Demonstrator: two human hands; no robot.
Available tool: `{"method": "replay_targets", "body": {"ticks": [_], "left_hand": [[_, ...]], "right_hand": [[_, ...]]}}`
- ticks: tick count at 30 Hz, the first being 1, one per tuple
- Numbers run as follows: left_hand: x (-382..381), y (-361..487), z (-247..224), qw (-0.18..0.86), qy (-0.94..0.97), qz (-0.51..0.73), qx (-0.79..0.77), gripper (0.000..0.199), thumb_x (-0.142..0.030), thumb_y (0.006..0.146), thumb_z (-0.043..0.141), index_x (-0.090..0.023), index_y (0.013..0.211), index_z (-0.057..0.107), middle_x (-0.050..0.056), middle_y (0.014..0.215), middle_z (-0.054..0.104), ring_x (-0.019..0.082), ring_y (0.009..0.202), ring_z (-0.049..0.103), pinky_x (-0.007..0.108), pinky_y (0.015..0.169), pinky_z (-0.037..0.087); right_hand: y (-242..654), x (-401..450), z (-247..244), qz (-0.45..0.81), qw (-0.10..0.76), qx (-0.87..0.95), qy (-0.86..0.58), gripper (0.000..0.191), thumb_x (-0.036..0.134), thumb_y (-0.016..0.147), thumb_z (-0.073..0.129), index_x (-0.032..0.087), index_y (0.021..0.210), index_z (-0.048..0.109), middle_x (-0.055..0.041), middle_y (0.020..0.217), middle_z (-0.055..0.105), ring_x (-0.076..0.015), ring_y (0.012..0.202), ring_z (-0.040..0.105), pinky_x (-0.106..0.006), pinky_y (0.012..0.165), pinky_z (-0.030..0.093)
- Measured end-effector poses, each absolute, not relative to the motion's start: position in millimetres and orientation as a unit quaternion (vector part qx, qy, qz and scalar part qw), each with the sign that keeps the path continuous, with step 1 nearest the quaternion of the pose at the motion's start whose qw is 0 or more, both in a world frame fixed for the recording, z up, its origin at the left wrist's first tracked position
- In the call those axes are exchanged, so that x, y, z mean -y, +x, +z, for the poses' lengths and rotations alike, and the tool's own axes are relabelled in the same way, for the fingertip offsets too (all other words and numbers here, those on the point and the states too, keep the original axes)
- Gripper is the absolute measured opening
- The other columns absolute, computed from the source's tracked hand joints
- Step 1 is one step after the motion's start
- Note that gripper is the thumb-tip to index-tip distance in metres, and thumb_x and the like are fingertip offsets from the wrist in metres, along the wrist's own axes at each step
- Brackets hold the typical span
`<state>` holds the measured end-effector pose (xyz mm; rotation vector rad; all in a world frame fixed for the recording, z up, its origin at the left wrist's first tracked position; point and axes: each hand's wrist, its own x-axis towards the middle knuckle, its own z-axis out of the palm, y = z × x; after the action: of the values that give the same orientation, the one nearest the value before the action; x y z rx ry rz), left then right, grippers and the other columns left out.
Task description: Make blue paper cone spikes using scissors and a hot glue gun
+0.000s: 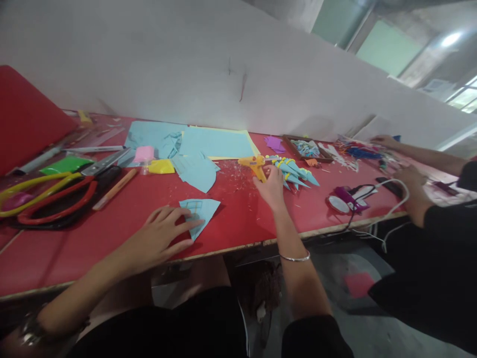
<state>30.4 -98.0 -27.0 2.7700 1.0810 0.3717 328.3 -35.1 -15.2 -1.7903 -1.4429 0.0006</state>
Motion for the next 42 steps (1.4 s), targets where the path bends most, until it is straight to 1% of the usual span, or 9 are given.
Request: {"method": "replay_targets", "body": {"ticks": [2,3,9,16,21,23,29,36,42], "left_hand": [[93.0,33.2,-23.9,0.082,0.921,0.117,-0.362,0.039,-0.045,0.09,0.037,-0.032,0.123,0.054,0.007,0.112,0.054,0.025,0.106,0.048,0.048,0.094,0.038],[91.3,34.1,-23.3,0.088,0.92,0.117,-0.362,0.039,-0.043,0.09,0.037,-0.031,0.124,0.054,0.007,0.112,0.054,0.025,0.106,0.047,0.047,0.093,0.039],[89.2,32.4,-28.5,0.107,0.911,0.129,-0.377,0.039,-0.036,0.091,0.037,-0.027,0.125,0.052,0.007,0.106,0.053,0.022,0.098,0.049,0.043,0.089,0.043],[90.2,31.0,-32.1,0.087,0.901,0.144,-0.4,0.037,-0.034,0.089,0.04,-0.027,0.123,0.053,0.007,0.117,0.053,0.023,0.103,0.049,0.044,0.089,0.044],[87.8,32.2,-38.0,0.078,0.899,0.156,-0.402,0.035,-0.034,0.089,0.043,-0.035,0.121,0.056,0.006,0.122,0.052,0.024,0.106,0.049,0.044,0.089,0.044],[86.9,32.5,-39.9,0.071,0.896,0.171,-0.404,0.033,-0.031,0.088,0.044,-0.036,0.117,0.059,0.006,0.12,0.053,0.023,0.103,0.05,0.042,0.087,0.045],[86.5,32.5,-38.5,0.039,0.884,0.189,-0.425,0.028,-0.027,0.087,0.047,-0.031,0.105,0.068,0.006,0.107,0.061,0.023,0.095,0.053,0.039,0.08,0.048],[85.8,33.3,-37.1,0.04,0.883,0.181,-0.43,0.027,-0.024,0.085,0.051,-0.029,0.105,0.068,0.005,0.108,0.062,0.023,0.095,0.053,0.038,0.08,0.047],[85.9,33.8,-37.7,0.039,0.879,0.179,-0.44,0.03,-0.023,0.086,0.047,-0.031,0.108,0.066,0.004,0.107,0.062,0.022,0.094,0.052,0.038,0.079,0.047]], "right_hand": [[335.0,23.6,-20.3,-0.004,0.376,0.562,-0.737,0.052,0.031,0.063,0.066,0.013,0.108,0.048,-0.0156,0.109,0.055,-0.029,0.105,0.048,-0.045,0.094,0.034],[336.8,18.4,-22.9,0.008,0.36,0.564,-0.744,0.055,0.032,0.063,0.066,0.012,0.11,0.048,-0.0174,0.111,0.055,-0.0305,0.106,0.048,-0.046,0.095,0.034],[341.4,-0.8,-32.4,0.093,0.323,0.606,-0.721,0.029,0.026,0.075,0.049,0.013,0.1,0.055,-0.0145,0.099,0.064,-0.0264,0.09,0.059,-0.038,0.081,0.043],[338.0,7.1,-31.7,0.077,0.336,0.625,-0.7,0.032,0.023,0.079,0.04,0.012,0.107,0.052,-0.0164,0.101,0.063,-0.0285,0.096,0.058,-0.039,0.082,0.043],[333.9,28.3,-12.2,0.083,0.349,0.648,-0.672,0.033,0.029,0.081,0.037,0.014,0.108,0.048,-0.0135,0.1,0.062,-0.0273,0.092,0.058,-0.04,0.081,0.044],[332.4,39.7,-1.8,0.106,0.337,0.674,-0.649,0.031,0.032,0.081,0.038,0.015,0.104,0.05,-0.012,0.096,0.062,-0.0265,0.089,0.058,-0.039,0.078,0.045],[322.4,76.6,17.2,0.118,0.254,0.718,-0.637,0.03,0.041,0.082,0.045,0.016,0.091,0.056,-0.0072,0.079,0.062,-0.0226,0.071,0.057,-0.033,0.064,0.044],[301.6,101.8,20.1,0.17,0.198,0.741,-0.619,0.04,0.045,0.071,0.062,0.016,0.099,0.06,-0.0054,0.081,0.066,-0.0193,0.068,0.061,-0.027,0.058,0.043],[286.9,107.6,17.2,0.126,0.119,0.739,-0.651,0.046,0.05,0.065,0.065,0.015,0.095,0.063,-0.0056,0.072,0.065,-0.0197,0.063,0.06,-0.027,0.053,0.037]]}}
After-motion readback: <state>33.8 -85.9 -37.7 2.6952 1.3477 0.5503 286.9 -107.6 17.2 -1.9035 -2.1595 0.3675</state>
